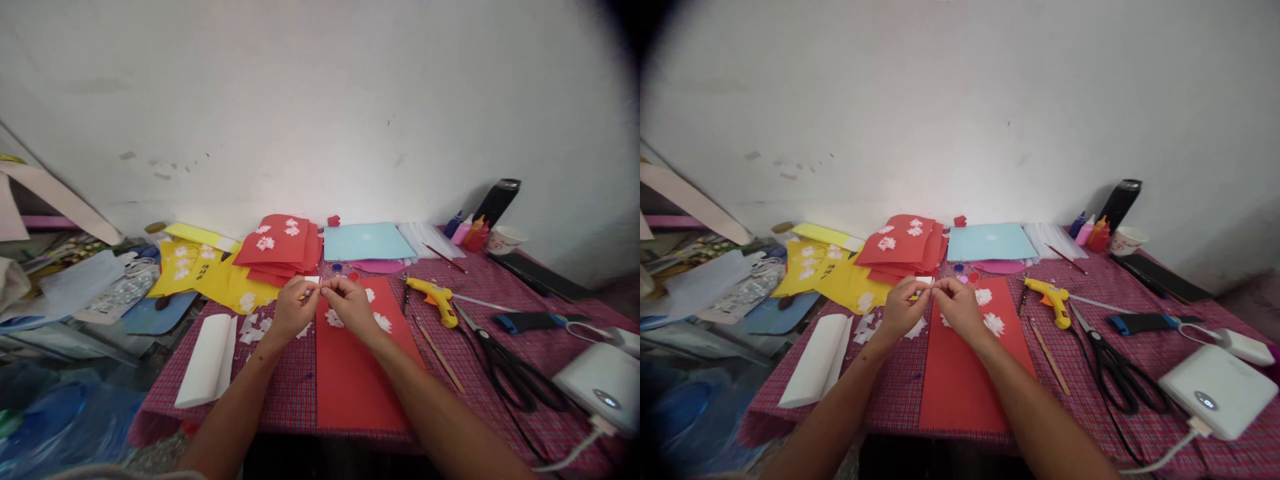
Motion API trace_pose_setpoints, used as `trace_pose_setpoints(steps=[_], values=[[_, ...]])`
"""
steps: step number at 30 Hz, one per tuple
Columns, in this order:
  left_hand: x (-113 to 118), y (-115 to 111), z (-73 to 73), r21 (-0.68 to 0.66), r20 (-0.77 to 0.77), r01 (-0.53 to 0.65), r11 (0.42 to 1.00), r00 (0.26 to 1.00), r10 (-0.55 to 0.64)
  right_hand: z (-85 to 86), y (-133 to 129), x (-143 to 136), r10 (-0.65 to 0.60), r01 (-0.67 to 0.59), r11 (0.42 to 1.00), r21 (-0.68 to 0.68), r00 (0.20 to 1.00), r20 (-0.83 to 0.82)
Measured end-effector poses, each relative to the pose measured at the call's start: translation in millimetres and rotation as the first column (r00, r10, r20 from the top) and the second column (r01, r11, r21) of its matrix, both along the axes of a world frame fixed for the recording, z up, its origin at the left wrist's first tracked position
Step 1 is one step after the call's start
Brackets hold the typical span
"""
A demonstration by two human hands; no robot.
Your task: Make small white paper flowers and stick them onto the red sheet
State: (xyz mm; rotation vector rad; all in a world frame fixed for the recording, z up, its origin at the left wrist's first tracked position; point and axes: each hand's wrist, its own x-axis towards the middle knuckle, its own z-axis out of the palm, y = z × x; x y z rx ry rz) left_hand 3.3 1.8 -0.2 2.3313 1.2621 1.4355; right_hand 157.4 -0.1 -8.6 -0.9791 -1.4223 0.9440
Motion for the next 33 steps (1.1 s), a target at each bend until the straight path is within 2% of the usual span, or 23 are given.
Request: trace_pose_setpoints(steps=[7, 18, 28, 33], values=[[-0.3, 1.0, -1.7, -0.009, -0.001, 0.017, 1.0, 1.0, -0.017, 2.9, -1.2, -0.4, -0.023, 0.023, 1.0, 0.005, 1.0, 0.006], [0.3, -1.2, 3.3, -0.056, 0.043, 0.046, 0.997, 0.998, -0.043, 4.5, -1.2, 0.6, -0.003, 0.003, 1.0, -0.016, 1.0, 0.026], [0.4, -2.7, 6.1, -0.108, 0.064, 0.059, 0.992, 0.997, -0.053, 1.7, -0.4, -0.2, -0.03, 0.024, 0.997, 0.071, 0.995, 0.091], [-0.6, -1.5, 5.1, -0.122, 0.061, 0.068, 0.99, 0.996, -0.061, 4.0, -1.9, 0.0, -0.03, 0.023, 0.997, 0.067, 0.993, 0.111]])
